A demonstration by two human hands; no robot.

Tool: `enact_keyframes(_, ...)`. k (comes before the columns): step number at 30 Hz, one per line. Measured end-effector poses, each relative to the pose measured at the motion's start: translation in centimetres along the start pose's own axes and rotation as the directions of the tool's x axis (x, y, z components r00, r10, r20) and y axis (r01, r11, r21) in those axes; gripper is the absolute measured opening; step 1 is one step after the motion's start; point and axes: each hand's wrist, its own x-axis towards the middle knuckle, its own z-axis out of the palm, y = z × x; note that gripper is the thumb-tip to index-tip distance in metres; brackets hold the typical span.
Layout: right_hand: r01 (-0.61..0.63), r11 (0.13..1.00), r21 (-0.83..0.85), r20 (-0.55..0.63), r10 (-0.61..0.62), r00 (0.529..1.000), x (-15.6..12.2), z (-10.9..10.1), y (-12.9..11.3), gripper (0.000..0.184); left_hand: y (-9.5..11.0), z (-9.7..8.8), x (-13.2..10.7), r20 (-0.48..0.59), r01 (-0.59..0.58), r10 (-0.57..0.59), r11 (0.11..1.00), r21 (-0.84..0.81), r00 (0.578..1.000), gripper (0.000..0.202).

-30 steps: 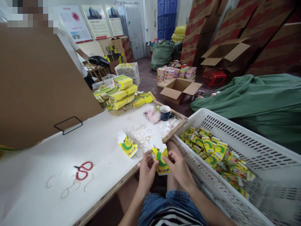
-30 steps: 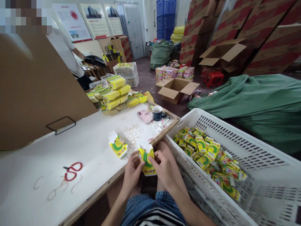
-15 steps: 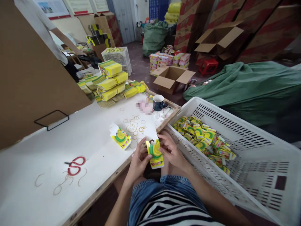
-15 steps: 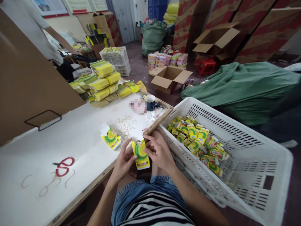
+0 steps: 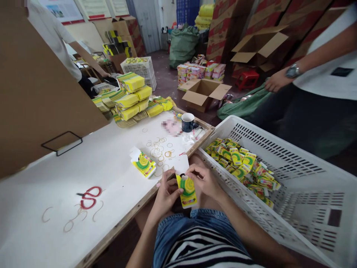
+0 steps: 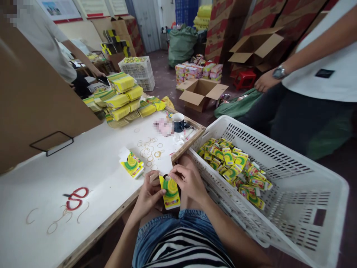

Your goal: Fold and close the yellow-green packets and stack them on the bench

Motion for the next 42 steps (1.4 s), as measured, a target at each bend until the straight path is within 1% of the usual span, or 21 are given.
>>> enact_keyframes(1,-0.019,0.999,0.045,-0.026,0.02,0.999,0.0,0.1,0.2,0.023,0.0,0.0,0.1,-0.011,-0.006,0.006,1.0,0.002,1.0,0.068)
enact_keyframes(2,-0.037,0.995,0.091,-0.043,0.041,0.998,0.0,0.2,0.4,0.034,-0.1,0.0,0.1,-0.01,-0.006,0.006,1.0,0.008,1.0,0.076)
enact_keyframes(3,-0.049,0.991,0.126,-0.053,0.056,0.997,-0.1,0.2,0.5,0.044,-0.1,0.0,0.2,-0.003,-0.003,0.003,1.0,0.02,1.0,0.079)
enact_keyframes(4,-0.049,0.989,0.137,-0.053,0.057,0.997,-0.1,0.2,0.5,0.048,-0.2,-0.1,0.2,0.007,-0.001,0.001,0.999,0.041,1.0,0.078)
enact_keyframes(5,-0.035,0.992,0.122,-0.046,0.041,0.998,0.0,0.1,0.5,0.044,-0.2,-0.2,0.3,0.007,-0.004,0.003,0.998,0.065,1.0,0.073)
enact_keyframes(7,0.024,0.999,0.041,-0.042,-0.022,0.999,0.1,-0.4,0.1,0.029,-0.4,-0.4,0.4,-0.027,-0.017,0.021,0.992,0.126,0.999,0.06)
enact_keyframes(9,0.079,0.996,-0.028,-0.025,-0.08,0.997,0.2,-1.1,-0.3,0.031,-0.7,-0.6,0.5,-0.084,-0.033,0.052,0.977,0.211,0.995,0.051)
enact_keyframes(10,0.08,0.996,-0.043,-0.004,-0.081,0.997,0.3,-1.4,-0.5,0.034,-0.8,-0.7,0.5,-0.109,-0.039,0.069,0.965,0.258,0.992,0.048)
enact_keyframes(12,0.018,0.998,-0.054,0.06,-0.015,0.998,0.4,-1.7,-0.9,0.035,-1.1,-0.7,0.6,-0.148,-0.049,0.104,0.94,0.338,0.984,0.046)
enact_keyframes(14,-0.061,0.995,-0.077,0.119,0.07,0.99,0.5,-1.6,-1.0,0.035,-1.3,-0.6,0.7,-0.16,-0.058,0.125,0.927,0.37,0.979,0.046)
enact_keyframes(16,-0.093,0.983,-0.157,0.111,0.111,0.988,0.6,-1.2,-1.0,0.035,-1.4,-0.4,0.8,-0.139,-0.064,0.12,0.934,0.352,0.983,0.048)
enact_keyframes(20,-0.079,0.928,-0.365,0.032,0.097,0.995,0.9,-0.6,-0.8,0.026,-1.2,0.0,1.0,-0.084,-0.056,0.079,0.968,0.243,0.993,0.049)
enact_keyframes(22,-0.069,0.916,-0.396,0.027,0.087,0.996,0.9,-0.5,-0.7,0.026,-0.9,0.0,1.1,-0.083,-0.049,0.064,0.984,0.173,0.994,0.051)
enact_keyframes(26,-0.068,0.93,-0.36,0.051,0.092,0.994,0.9,-0.2,-0.8,0.034,-0.5,0.1,1.1,-0.097,-0.042,0.051,0.995,0.091,0.994,0.053)
enact_keyframes(28,-0.081,0.93,-0.358,0.042,0.103,0.994,0.9,0.1,-0.9,0.034,-0.5,0.2,1.1,-0.105,-0.037,0.048,0.995,0.098,0.993,0.054)
enact_keyframes(30,-0.092,0.923,-0.374,0.006,0.102,0.995,0.9,0.5,-0.9,0.033,-0.5,0.2,1.1,-0.117,-0.037,0.052,0.992,0.122,0.992,0.054)
enact_keyframes(33,-0.093,0.922,-0.376,-0.028,0.089,0.996,0.9,0.5,-0.6,0.035,-0.4,0.2,1.2,-0.135,-0.037,0.057,0.988,0.147,0.989,0.053)
enact_keyframes(35,-0.067,0.945,-0.321,0.013,0.075,0.997,0.9,0.0,-0.3,0.036,-0.2,0.0,1.2,-0.143,-0.033,0.051,0.991,0.126,0.988,0.052)
enact_keyframes(37,-0.031,0.971,-0.237,0.058,0.047,0.997,0.8,-0.5,0.0,0.031,-0.1,-0.2,1.1,-0.139,-0.031,0.043,0.996,0.089,0.989,0.053)
enact_keyframes(39,-0.01,0.983,-0.186,0.049,0.019,0.999,0.6,-0.7,0.2,0.025,-0.1,-0.1,1.1,-0.125,-0.035,0.044,0.997,0.071,0.991,0.054)
enact_keyframes(42,-0.029,0.994,-0.102,0.0,0.029,1.0,0.1,-0.5,0.3,0.023,-0.7,0.6,1.2,-0.11,-0.056,0.064,0.996,0.076,0.992,0.052)
